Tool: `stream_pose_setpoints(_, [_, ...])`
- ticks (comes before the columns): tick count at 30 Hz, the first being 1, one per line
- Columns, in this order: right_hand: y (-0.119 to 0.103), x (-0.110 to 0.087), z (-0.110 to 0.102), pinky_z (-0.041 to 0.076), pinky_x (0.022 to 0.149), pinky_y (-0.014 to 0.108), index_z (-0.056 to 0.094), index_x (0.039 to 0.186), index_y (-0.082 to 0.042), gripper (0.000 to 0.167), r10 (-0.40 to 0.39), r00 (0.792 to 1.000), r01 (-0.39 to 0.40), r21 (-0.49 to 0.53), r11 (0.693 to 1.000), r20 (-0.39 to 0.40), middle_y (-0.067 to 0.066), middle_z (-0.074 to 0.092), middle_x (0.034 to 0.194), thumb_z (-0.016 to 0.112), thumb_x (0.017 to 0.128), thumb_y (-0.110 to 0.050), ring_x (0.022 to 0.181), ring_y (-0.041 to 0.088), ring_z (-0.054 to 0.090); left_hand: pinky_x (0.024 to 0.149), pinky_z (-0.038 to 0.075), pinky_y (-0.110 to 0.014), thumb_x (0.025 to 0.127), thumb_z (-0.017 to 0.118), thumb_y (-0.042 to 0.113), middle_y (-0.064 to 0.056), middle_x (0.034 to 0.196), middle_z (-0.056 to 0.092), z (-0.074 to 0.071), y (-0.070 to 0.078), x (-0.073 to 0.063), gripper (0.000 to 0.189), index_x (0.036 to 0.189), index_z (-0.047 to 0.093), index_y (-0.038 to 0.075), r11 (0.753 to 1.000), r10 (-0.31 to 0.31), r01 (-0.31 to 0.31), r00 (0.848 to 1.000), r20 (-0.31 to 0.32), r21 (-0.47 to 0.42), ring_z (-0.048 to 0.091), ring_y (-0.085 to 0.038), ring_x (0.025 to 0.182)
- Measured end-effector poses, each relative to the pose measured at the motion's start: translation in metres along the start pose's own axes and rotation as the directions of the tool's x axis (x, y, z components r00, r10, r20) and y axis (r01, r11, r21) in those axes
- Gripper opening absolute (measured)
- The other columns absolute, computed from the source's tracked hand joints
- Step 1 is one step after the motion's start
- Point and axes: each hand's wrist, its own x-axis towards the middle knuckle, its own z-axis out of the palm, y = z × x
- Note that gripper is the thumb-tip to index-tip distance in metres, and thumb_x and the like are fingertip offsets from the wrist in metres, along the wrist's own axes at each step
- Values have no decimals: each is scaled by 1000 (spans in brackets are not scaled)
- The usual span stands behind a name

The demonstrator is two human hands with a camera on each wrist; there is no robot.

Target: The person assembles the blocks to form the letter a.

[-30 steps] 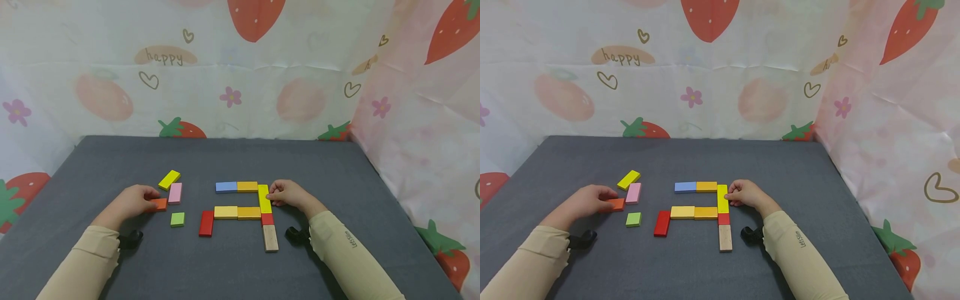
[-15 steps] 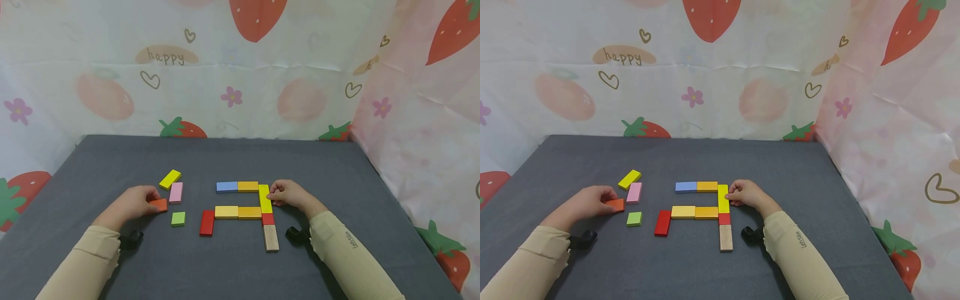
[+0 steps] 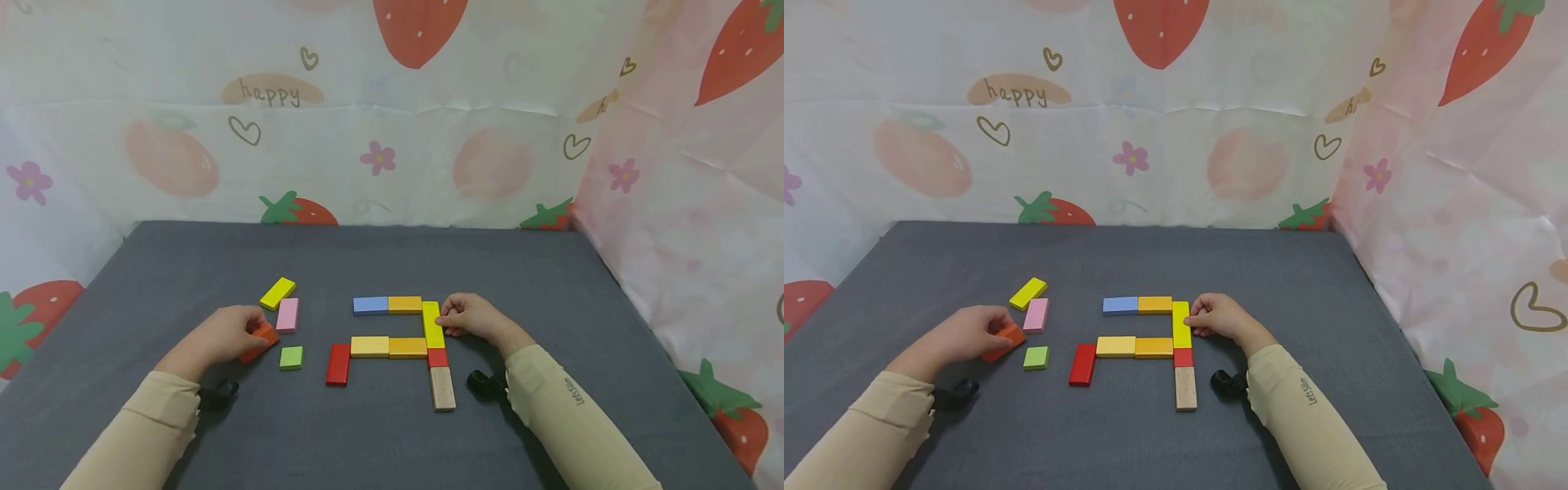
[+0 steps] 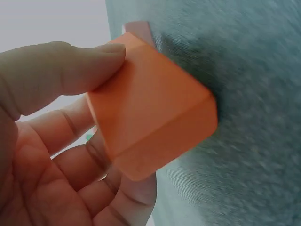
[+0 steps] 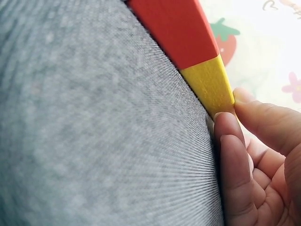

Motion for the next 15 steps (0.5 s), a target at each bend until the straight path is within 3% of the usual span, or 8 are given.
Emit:
stream_pose_setpoints(7, [0, 0, 0, 54, 68, 26, 60, 92, -7, 17, -2, 1000, 2, 3, 1000, 7, 0, 60, 74, 70, 90, -20, 71, 14, 61, 63, 46, -28, 84, 70, 18, -6, 86, 61, -1, 14, -6, 18, 94, 61, 7, 999, 30, -33, 997, -75, -31, 53, -19, 76])
stream_pose_setpoints(15, [-1, 0, 0, 54, 69, 26, 60, 91, -7, 18, 3, 1000, -3, -4, 1000, 3, 0, 61, 75, 71, 89, -21, 71, 14, 62, 65, 47, -28, 82, 68, 13, -3, 83, 63, 5, 38, -10, 12, 90, 60, 8, 982, 132, -141, 989, -74, -130, 55, -16, 76])
